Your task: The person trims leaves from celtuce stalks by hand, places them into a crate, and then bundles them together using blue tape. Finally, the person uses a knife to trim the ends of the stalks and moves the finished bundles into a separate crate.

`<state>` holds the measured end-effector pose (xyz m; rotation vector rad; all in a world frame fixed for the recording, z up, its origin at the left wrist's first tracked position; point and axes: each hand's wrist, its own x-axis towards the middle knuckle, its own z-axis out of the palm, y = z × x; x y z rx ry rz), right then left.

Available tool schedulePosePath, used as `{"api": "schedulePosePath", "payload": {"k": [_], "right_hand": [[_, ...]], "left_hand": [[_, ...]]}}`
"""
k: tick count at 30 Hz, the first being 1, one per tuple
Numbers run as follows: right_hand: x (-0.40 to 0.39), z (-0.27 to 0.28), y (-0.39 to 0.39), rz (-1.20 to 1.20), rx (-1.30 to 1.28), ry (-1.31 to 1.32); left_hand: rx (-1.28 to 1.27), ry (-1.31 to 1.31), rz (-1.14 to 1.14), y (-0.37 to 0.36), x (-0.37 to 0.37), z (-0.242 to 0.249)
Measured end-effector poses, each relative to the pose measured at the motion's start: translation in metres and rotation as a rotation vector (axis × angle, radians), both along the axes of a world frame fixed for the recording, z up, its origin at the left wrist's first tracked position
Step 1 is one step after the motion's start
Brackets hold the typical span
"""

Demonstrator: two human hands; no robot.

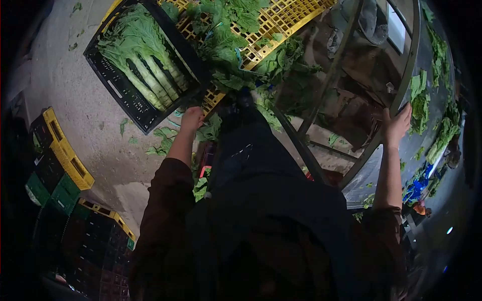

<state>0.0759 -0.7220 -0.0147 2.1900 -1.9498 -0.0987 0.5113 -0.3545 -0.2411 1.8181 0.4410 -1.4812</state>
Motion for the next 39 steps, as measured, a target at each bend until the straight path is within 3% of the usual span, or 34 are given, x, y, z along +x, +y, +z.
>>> {"api": "schedulePosePath", "payload": {"k": [2,4,7,14,16,22,27,30,39], "right_hand": [[0.007,0.0,0.002,-0.066,-0.007,0.019],[0.009,0.0,0.0,-0.065,0.0,0.003],[0.005,-0.004,0.001,-0.057,-0.01,-0.001],[0.014,-0.002,0.005,-0.056,-0.029,-0.022],[0.011,-0.002,0.008,-0.046,-0.032,-0.036],[0.025,0.006,0.013,-0.059,-0.024,-0.077],[0.028,0.011,0.017,-0.075,-0.026,-0.109],[0.031,0.015,0.016,-0.098,0.008,-0.114],[0.038,0.025,0.017,-0.129,0.018,-0.176]], "left_hand": [[-0.054,0.097,-0.122,-0.002,-0.001,0.0],[0.019,0.028,-0.103,-0.005,-0.009,0.005],[-0.103,0.199,-0.167,-0.007,-0.01,0.0],[-0.065,0.082,-0.209,-0.04,-0.026,0.048],[-0.102,0.157,-0.24,-0.046,-0.029,0.062],[-0.161,0.055,-0.374,-0.109,-0.055,0.12],[-0.354,0.049,-0.685,-0.174,-0.079,0.182],[-0.457,0.164,-0.701,-0.206,-0.09,0.219],[-0.563,0.084,-0.895,-0.271,-0.088,0.304]]}}
